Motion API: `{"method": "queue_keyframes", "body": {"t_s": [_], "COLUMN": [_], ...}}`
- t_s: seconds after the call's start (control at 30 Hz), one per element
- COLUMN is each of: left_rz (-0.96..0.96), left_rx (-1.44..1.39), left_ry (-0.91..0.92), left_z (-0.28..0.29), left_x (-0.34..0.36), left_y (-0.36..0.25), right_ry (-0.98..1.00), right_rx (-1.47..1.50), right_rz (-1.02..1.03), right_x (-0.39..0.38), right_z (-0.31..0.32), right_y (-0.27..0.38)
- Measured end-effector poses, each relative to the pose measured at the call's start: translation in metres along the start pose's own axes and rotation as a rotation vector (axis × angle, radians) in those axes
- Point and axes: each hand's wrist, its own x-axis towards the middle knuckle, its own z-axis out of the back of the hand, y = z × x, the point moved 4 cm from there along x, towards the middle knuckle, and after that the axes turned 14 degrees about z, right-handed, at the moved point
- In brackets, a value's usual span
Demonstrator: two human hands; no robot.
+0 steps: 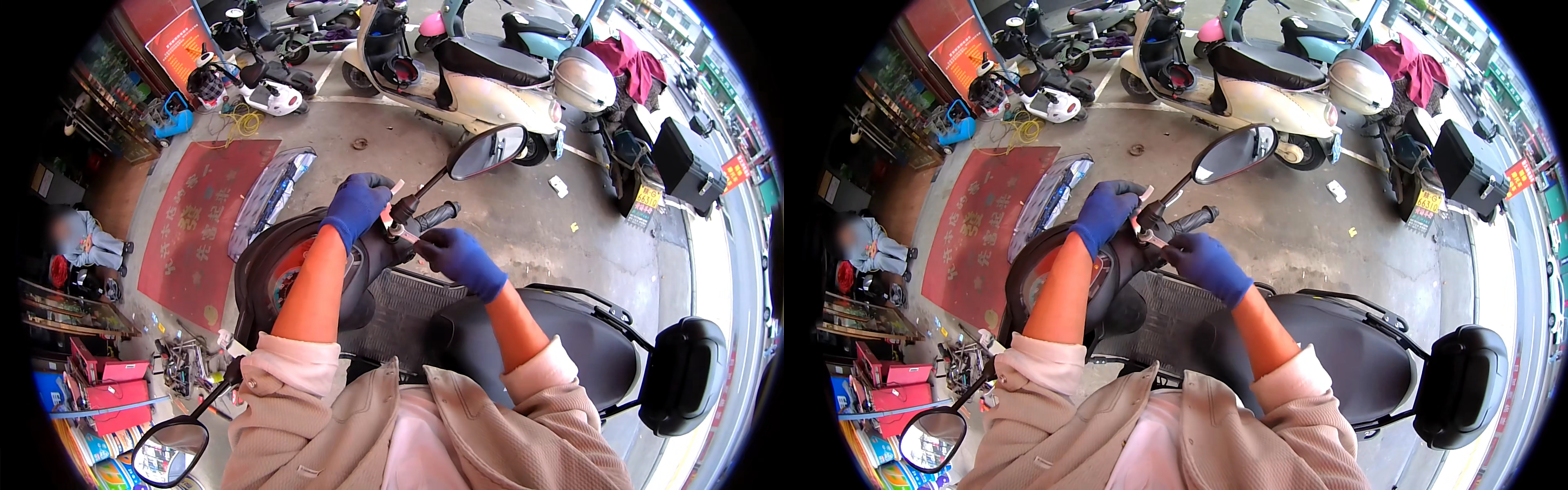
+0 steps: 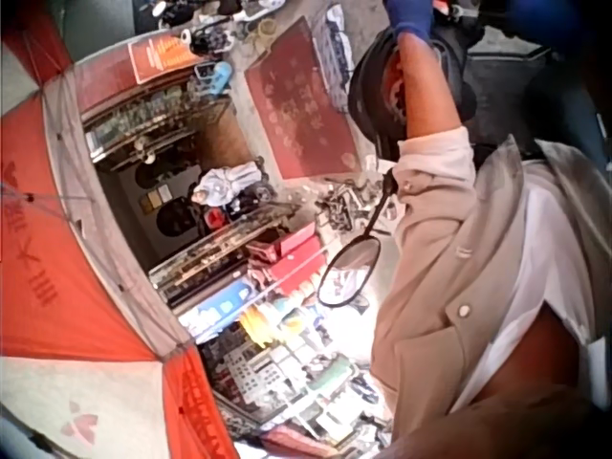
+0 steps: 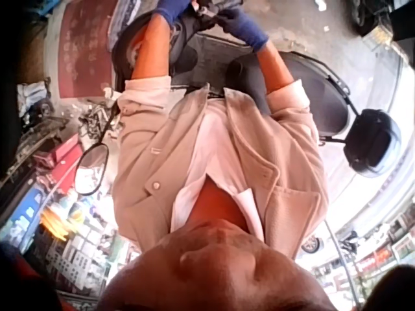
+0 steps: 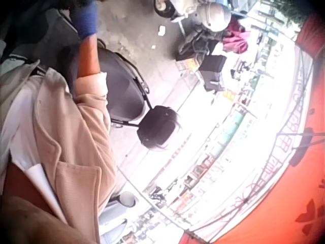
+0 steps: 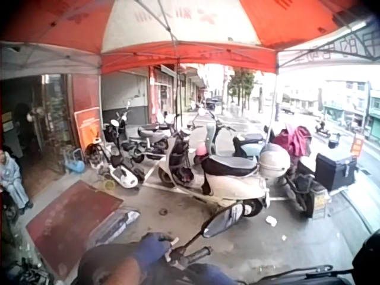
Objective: The person works on a scooter's handlebar area, using a wrench to tighten components and handling small parts. They retrieve additional parts from a pink basin and continue adjusting the handlebar assembly.
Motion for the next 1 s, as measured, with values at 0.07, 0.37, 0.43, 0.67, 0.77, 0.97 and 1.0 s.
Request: {"method": "queue_keyframes", "body": {"t_s": [0.07, 0.37, 0.43, 0.67, 0.77, 0.97, 1.0], "left_rz": [-0.085, 0.018, -0.057, -0.257, -0.55, -0.526, -0.438], "left_rx": [0.031, -0.117, -0.152, 0.047, 0.103, 0.037, -0.016], "left_ry": [-0.032, -0.037, -0.012, -0.237, -0.552, -0.092, -0.106], "left_z": [-0.002, -0.002, 0.005, 0.004, -0.003, 0.009, 0.025], "left_x": [0.004, 0.014, 0.02, -0.039, -0.103, -0.28, -0.309], "left_y": [0.008, 0.01, 0.027, -0.012, -0.006, 0.045, 0.06], "right_ry": [-0.022, -0.161, -0.167, -0.154, -0.146, -0.107, -0.058], "right_rx": [-0.042, 0.072, 0.157, 0.403, 0.494, 0.583, 0.576], "right_rz": [0.029, -0.119, -0.184, -0.227, -0.187, -0.177, -0.176], "right_x": [-0.004, -0.073, -0.099, -0.143, -0.136, -0.115, -0.11], "right_z": [-0.004, 0.034, 0.024, -0.024, -0.056, -0.088, -0.089], "right_y": [0.005, -0.028, -0.039, -0.028, -0.046, -0.062, -0.047]}}
